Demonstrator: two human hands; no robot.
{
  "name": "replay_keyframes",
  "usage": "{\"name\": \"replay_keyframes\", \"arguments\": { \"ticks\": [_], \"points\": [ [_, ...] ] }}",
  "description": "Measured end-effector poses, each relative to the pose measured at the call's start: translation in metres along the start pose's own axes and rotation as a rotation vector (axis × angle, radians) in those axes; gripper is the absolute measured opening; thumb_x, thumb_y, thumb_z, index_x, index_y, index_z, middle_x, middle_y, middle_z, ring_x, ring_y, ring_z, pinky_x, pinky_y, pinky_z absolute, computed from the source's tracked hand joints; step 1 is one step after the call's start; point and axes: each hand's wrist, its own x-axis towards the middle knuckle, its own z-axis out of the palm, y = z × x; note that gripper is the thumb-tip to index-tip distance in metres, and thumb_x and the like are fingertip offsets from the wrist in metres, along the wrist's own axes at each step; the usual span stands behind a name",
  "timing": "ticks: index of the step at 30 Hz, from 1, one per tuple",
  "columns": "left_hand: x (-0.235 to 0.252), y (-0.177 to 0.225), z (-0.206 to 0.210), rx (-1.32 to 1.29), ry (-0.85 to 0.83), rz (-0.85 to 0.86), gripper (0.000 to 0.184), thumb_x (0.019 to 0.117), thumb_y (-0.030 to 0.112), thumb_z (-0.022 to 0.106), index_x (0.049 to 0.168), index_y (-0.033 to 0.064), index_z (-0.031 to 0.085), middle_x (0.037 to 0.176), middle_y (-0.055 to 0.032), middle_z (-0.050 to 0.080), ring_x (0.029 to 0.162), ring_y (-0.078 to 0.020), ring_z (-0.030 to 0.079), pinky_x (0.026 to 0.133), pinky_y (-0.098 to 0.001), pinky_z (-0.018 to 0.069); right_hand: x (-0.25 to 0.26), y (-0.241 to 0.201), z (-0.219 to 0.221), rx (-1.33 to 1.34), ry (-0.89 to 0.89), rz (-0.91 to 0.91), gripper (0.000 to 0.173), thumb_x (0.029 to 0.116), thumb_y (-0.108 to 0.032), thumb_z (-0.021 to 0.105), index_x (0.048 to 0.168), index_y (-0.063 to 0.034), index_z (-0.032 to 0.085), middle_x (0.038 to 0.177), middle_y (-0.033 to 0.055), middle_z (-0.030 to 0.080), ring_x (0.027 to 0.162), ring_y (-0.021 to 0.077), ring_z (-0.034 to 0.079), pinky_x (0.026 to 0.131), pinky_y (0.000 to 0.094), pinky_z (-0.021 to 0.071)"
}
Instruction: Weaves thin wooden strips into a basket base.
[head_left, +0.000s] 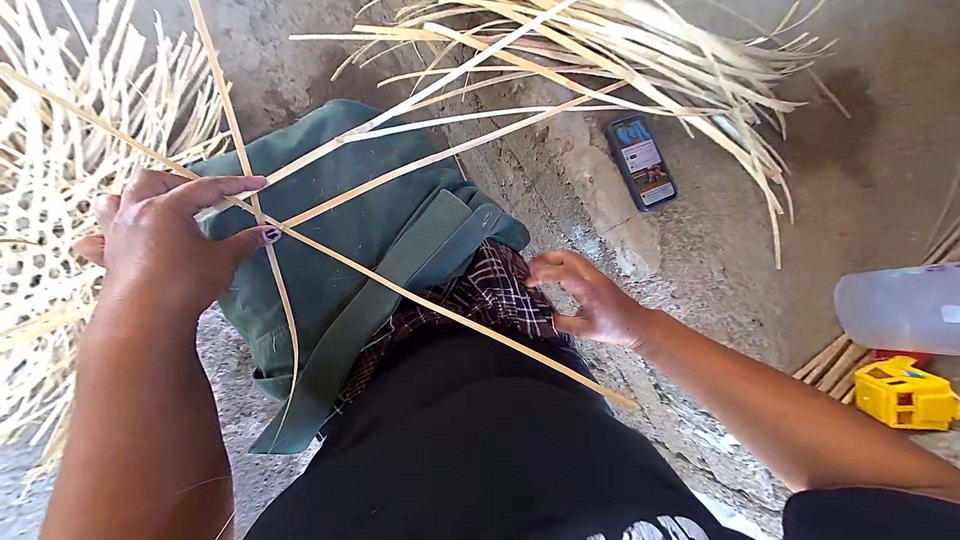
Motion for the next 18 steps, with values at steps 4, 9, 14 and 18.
{"name": "replay_keyframes", "arguments": {
  "ticks": [4, 9, 14, 18],
  "points": [
    [0.001, 0.0, 0.001, 0.011, -0.005, 0.0, 0.049, 0.0862, 0.035, 0.081, 0.133, 0.0386, 0.066, 0.134, -0.0203, 0.056, 0.124, -0.0516, 0.048, 0.088, -0.0789, 0.0349, 0.011, -0.013, -0.013, -0.054, -0.207, -0.183, 0.066, 0.0852, -0.005, 0.063, 0.146, -0.0292, 0.06, 0.16, 0.0221, 0.04, 0.147, 0.0402, 0.039, 0.117, 0.0548, 0.0397],
    [0.001, -0.003, 0.003, 0.0, 0.011, 0.007, 0.048, 0.0871, 0.035, 0.08, 0.133, 0.0375, 0.066, 0.134, -0.0216, 0.056, 0.125, -0.0551, 0.046, 0.087, -0.0816, 0.034, -0.004, -0.016, -0.01, 0.088, -0.014, -0.127, 0.03, 0.0902, -0.006, 0.068, 0.117, -0.0124, 0.078, 0.121, 0.0054, 0.071, 0.119, 0.019, 0.06, 0.104, 0.0369, 0.0495],
    [0.001, -0.011, 0.01, -0.016, 0.029, 0.009, 0.048, 0.0874, 0.04, 0.078, 0.134, 0.0394, 0.065, 0.136, -0.0194, 0.055, 0.125, -0.0537, 0.045, 0.087, -0.0807, 0.0341, -0.034, -0.014, 0.022, 0.413, 0.237, 0.267, 0.006, 0.0878, -0.012, 0.075, 0.094, -0.0128, 0.075, 0.118, 0.0031, 0.066, 0.119, 0.0153, 0.058, 0.102, 0.0355, 0.05],
    [0.001, -0.013, 0.01, -0.037, 0.028, 0.026, 0.048, 0.0879, 0.039, 0.078, 0.134, 0.0406, 0.065, 0.135, -0.0207, 0.054, 0.125, -0.0547, 0.046, 0.086, -0.0828, 0.0331, -0.051, -0.029, 0.03, 0.659, 0.394, 0.419, 0.01, 0.0869, -0.007, 0.074, 0.095, -0.0126, 0.071, 0.129, 0.0055, 0.063, 0.12, 0.0149, 0.06, 0.093, 0.0295, 0.0549]
  ]
}}
